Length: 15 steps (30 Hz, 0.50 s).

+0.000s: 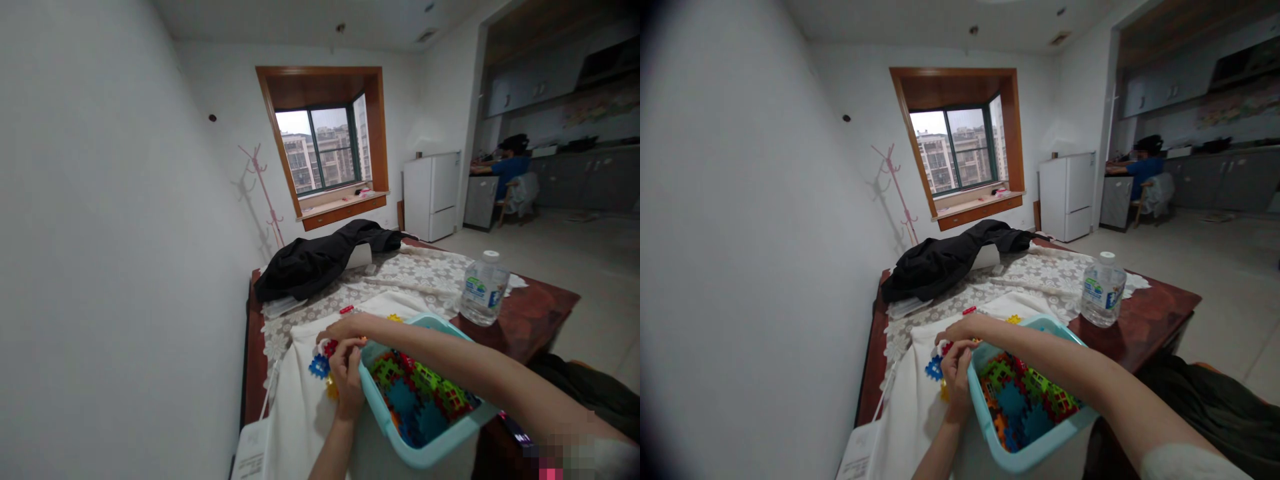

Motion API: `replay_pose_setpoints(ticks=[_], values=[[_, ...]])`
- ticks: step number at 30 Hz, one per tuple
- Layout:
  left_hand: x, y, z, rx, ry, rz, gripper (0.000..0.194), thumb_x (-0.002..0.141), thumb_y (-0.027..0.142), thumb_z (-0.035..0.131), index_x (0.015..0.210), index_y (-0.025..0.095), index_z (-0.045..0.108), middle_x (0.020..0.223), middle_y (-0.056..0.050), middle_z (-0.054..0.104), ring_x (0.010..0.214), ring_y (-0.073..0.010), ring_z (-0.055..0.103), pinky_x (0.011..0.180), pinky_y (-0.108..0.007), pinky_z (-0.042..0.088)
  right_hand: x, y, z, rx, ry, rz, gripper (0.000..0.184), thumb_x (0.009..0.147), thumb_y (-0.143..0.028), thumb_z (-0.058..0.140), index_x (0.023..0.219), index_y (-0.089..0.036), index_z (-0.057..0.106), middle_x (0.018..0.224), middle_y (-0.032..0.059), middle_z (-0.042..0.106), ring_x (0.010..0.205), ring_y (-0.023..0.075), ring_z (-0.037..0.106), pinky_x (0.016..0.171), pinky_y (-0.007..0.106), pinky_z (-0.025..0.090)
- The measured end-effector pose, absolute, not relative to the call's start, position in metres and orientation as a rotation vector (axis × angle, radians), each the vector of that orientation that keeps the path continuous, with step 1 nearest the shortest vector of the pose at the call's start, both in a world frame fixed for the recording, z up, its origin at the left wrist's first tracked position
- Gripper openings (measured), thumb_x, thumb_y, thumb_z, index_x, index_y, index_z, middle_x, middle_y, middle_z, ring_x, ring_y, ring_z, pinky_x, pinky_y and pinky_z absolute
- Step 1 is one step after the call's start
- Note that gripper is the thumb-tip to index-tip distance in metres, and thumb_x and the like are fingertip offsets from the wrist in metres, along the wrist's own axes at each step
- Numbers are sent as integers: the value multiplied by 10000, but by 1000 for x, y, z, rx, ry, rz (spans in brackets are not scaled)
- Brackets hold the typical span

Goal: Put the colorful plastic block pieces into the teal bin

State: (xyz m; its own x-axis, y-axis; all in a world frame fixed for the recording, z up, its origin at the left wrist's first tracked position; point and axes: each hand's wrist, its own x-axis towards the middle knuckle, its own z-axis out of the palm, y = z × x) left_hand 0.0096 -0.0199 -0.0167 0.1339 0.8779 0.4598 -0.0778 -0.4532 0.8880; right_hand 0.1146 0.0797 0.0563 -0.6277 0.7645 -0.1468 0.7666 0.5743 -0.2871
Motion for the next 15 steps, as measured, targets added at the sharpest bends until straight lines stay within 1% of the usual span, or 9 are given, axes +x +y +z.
replay_pose_setpoints(ticks=[2,3,5,7,9,12,13,15], values=[[10,-20,-16,1587,801,1469,253,924,365,612,880,190,789,861,-68,774,836,-250,701,767,-328,526,113,80,58,1272,2728,-562,237,906,-109,685,1085,-214,800,1002,40,806,837,185,732,678,253,560],[10,-21,-15,1591,802,1476,252,922,363,613,883,190,792,869,-72,777,853,-256,706,784,-337,531,111,80,58,1255,2696,-573,245,883,-90,690,1068,-203,806,979,40,808,817,187,725,666,251,550],[10,-21,-14,1594,806,1475,260,926,370,611,891,189,794,870,-74,778,860,-263,710,795,-348,536,109,83,56,1274,2632,-573,191,867,-79,681,980,-160,813,897,59,801,741,196,700,628,266,534],[9,-22,-14,1597,811,1460,270,934,381,607,893,189,793,874,-72,778,866,-264,711,801,-348,535,107,85,52,1317,2579,-567,155,889,-96,658,912,-131,807,847,81,790,688,205,675,605,288,527],[9,-23,-13,1603,820,1450,275,936,386,602,884,191,790,881,-67,776,873,-259,707,809,-341,527,108,87,49,1333,2560,-587,163,920,-117,648,958,-133,806,875,78,790,691,204,672,611,299,531],[9,-24,-12,1620,823,1453,274,938,375,594,870,193,788,870,-59,767,866,-247,692,812,-329,509,111,90,45,1315,2572,-651,150,962,-167,679,1076,-140,774,930,39,779,728,176,687,668,300,565],[9,-24,-11,1623,820,1457,271,939,369,593,869,193,786,862,-56,762,861,-243,687,808,-325,504,113,91,44,1310,2578,-672,142,976,-202,697,1086,-136,758,938,31,769,743,166,694,693,304,582],[10,-24,-11,1625,816,1463,262,938,358,595,870,192,786,851,-52,754,848,-234,675,789,-315,491,115,93,42,1334,2601,-696,187,1000,-291,715,1094,-130,726,973,32,749,790,161,708,735,323,613]])
